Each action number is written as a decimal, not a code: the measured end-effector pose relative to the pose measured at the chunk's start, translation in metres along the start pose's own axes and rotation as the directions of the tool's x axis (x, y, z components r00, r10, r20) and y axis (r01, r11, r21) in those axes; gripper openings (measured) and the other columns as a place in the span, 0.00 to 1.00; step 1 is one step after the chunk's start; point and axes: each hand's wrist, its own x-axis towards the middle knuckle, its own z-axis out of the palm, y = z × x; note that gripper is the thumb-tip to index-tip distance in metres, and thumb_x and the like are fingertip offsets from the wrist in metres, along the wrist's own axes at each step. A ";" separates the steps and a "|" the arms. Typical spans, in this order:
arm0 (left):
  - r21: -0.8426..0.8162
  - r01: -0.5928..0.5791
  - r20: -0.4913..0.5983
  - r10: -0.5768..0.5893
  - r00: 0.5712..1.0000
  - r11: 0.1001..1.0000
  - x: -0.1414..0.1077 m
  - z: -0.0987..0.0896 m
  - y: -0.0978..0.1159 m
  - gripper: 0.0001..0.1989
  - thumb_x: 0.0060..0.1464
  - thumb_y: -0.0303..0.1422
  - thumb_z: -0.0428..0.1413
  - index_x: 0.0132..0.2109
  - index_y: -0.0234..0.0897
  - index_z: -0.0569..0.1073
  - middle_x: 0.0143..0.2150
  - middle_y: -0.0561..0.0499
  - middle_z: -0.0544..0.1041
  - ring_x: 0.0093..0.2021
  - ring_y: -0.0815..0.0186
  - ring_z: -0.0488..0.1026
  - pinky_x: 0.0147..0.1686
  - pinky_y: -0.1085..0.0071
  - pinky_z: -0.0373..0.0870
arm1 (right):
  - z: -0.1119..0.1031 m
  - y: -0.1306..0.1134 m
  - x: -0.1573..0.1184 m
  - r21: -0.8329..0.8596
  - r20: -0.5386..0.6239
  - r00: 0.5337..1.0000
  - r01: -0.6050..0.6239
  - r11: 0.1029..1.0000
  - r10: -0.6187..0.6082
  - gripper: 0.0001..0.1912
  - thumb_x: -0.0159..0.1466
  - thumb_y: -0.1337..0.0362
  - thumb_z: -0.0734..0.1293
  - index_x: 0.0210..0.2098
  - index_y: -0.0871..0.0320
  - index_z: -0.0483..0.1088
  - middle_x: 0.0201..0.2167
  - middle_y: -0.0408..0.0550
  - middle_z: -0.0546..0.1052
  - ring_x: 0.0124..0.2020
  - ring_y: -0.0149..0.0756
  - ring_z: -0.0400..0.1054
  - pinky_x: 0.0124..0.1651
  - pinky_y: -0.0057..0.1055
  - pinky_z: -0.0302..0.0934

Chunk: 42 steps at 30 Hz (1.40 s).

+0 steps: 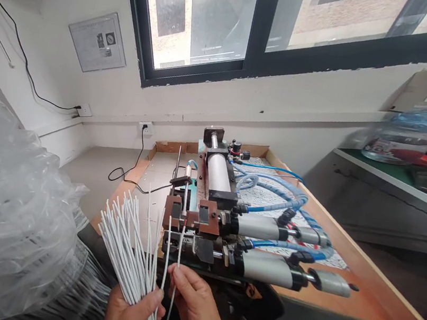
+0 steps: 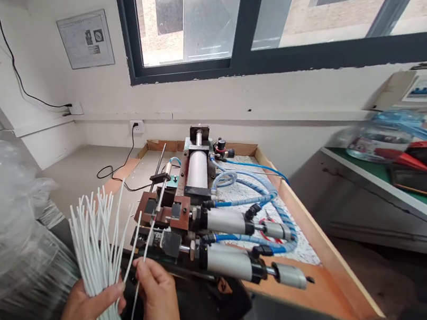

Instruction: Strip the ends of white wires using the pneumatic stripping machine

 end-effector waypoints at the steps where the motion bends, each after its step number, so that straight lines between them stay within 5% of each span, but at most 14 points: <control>1: 0.004 -0.002 0.003 0.002 1.000 1.000 0.000 -0.001 -0.001 0.10 0.28 0.34 0.63 0.21 0.33 0.73 0.12 0.53 0.71 0.14 0.68 0.66 0.17 0.73 0.62 | -0.001 0.001 -0.001 -0.026 -0.025 1.000 0.015 1.000 -0.016 0.12 0.46 0.60 0.72 0.27 0.62 0.75 0.16 0.40 0.67 0.20 0.26 0.57 0.26 0.24 0.54; 6: 0.012 -0.036 -0.004 0.036 0.999 0.999 0.001 -0.005 -0.003 0.11 0.29 0.35 0.63 0.21 0.33 0.73 0.12 0.52 0.71 0.15 0.68 0.66 0.18 0.73 0.62 | -0.006 0.004 0.001 -0.069 -0.122 0.990 0.056 0.996 -0.065 0.13 0.45 0.59 0.72 0.26 0.62 0.75 0.19 0.42 0.69 0.22 0.28 0.57 0.28 0.25 0.53; 26: 0.014 -0.042 -0.003 0.042 0.999 0.999 0.003 0.000 0.002 0.11 0.29 0.35 0.63 0.22 0.32 0.72 0.11 0.51 0.71 0.14 0.67 0.65 0.17 0.72 0.61 | -0.004 -0.008 0.013 0.086 -0.040 0.999 0.014 0.996 -0.011 0.10 0.48 0.61 0.70 0.23 0.65 0.74 0.15 0.39 0.62 0.17 0.23 0.51 0.21 0.22 0.47; 34: 0.044 -0.042 0.002 0.042 0.999 0.998 -0.002 0.004 0.000 0.12 0.28 0.36 0.63 0.21 0.31 0.73 0.13 0.51 0.72 0.16 0.66 0.66 0.18 0.71 0.62 | 0.005 -0.005 -0.002 -0.113 0.131 0.991 0.005 0.994 0.010 0.15 0.48 0.55 0.69 0.25 0.63 0.72 0.14 0.39 0.65 0.15 0.25 0.55 0.20 0.24 0.48; 42: -0.042 -0.068 -0.007 0.068 0.998 0.997 -0.002 0.002 0.000 0.11 0.29 0.32 0.64 0.23 0.32 0.73 0.17 0.51 0.73 0.20 0.64 0.70 0.25 0.68 0.66 | -0.006 -0.001 -0.004 -0.226 -0.101 0.989 0.081 0.971 -0.106 0.15 0.46 0.56 0.70 0.19 0.62 0.69 0.16 0.41 0.67 0.16 0.23 0.50 0.18 0.22 0.41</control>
